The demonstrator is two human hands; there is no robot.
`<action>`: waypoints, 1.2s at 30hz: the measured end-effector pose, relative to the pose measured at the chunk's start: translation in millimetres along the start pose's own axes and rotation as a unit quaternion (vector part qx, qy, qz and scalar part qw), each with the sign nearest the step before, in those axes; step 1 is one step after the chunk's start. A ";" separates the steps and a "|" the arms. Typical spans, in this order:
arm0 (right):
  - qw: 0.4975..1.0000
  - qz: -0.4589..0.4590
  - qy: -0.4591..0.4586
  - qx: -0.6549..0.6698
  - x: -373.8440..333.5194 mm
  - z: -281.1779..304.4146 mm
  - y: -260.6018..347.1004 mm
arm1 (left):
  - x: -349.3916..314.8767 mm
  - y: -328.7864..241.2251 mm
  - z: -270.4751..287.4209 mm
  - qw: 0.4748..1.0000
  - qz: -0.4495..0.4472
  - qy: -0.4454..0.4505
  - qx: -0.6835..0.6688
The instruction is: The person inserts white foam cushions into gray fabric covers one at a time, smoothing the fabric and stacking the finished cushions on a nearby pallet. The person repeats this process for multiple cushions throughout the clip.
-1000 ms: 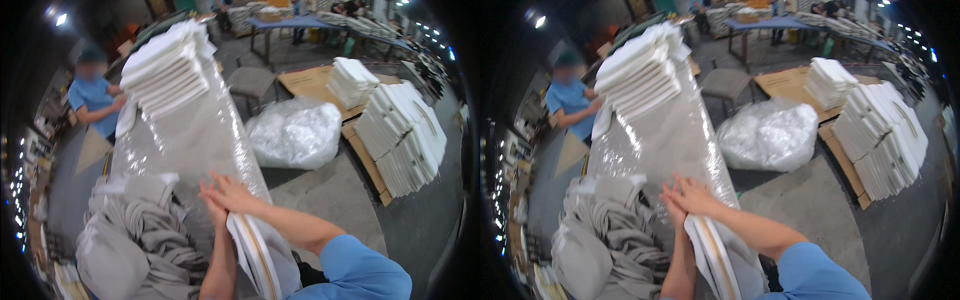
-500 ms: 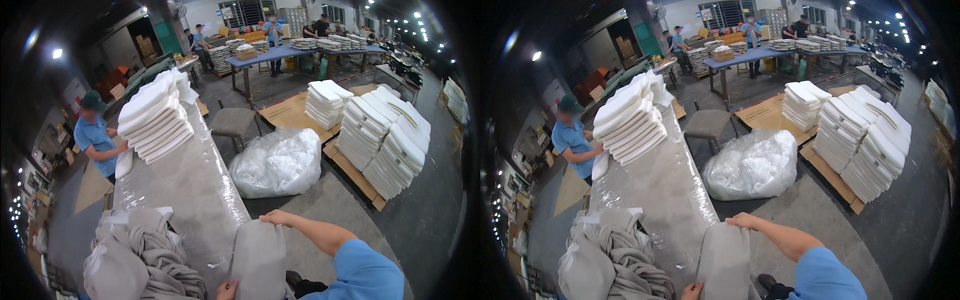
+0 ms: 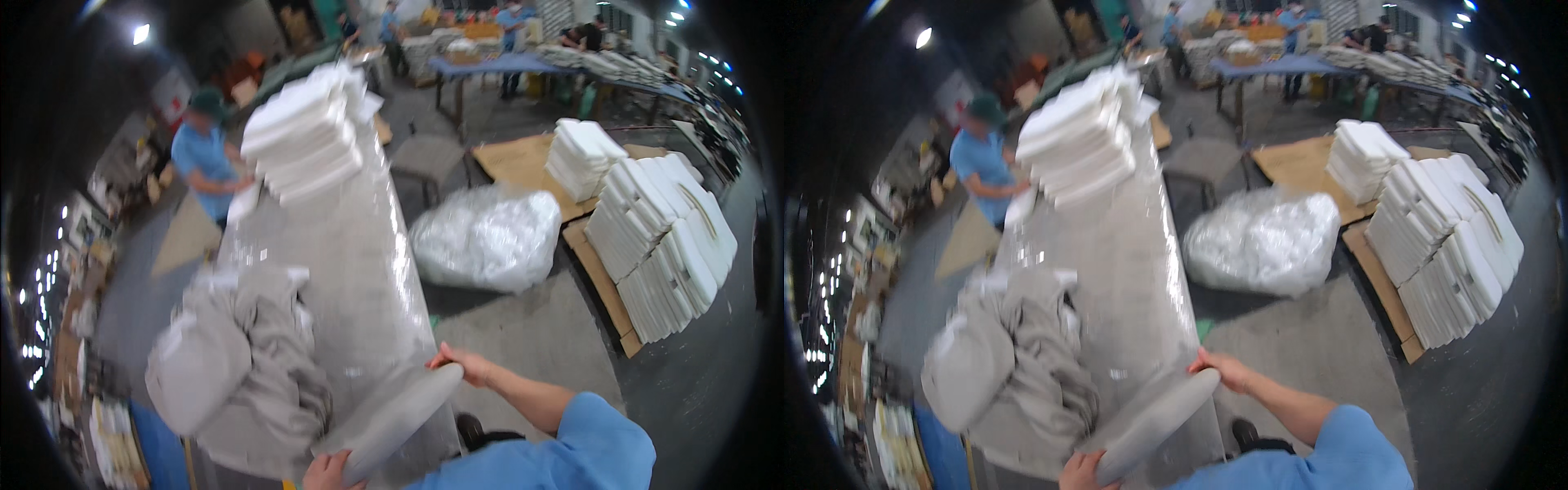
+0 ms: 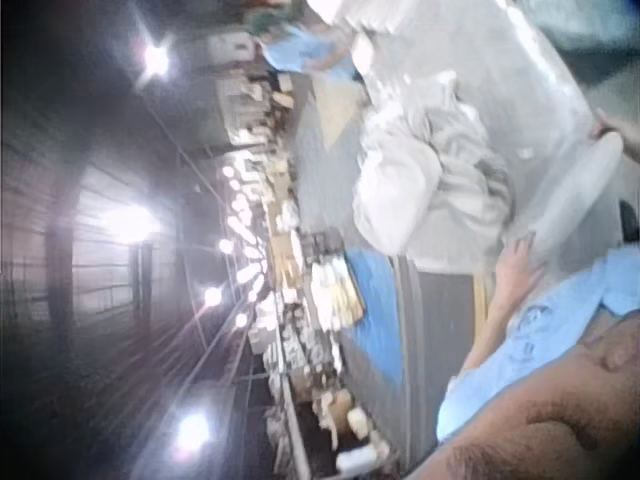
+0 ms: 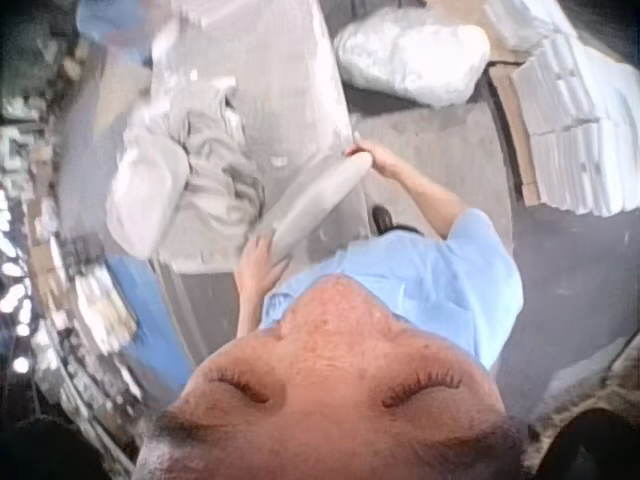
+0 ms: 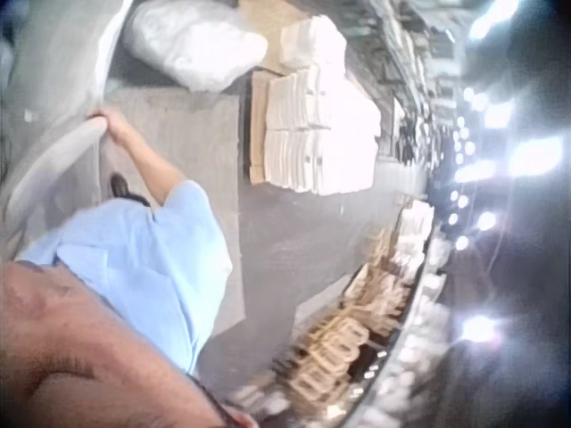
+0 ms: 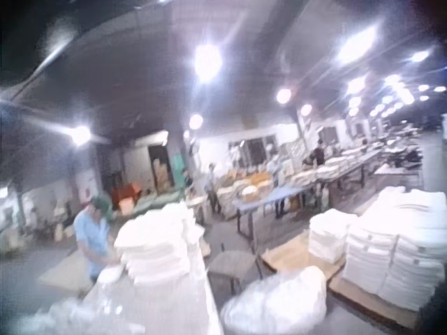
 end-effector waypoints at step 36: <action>0.734 0.132 0.028 -0.665 103.9 -107.4 -25.8 | 121.3 116.9 -143.3 0.933 0.093 -0.312 -0.154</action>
Point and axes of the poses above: each hand's wrist, its own x-axis towards the middle knuckle, its own z-axis out of the back of the hand, y = z × x, the point moved 7 cm from there along x, towards the middle knuckle, and after that the axes turned 12 degrees about -x, right-handed, at the moved point
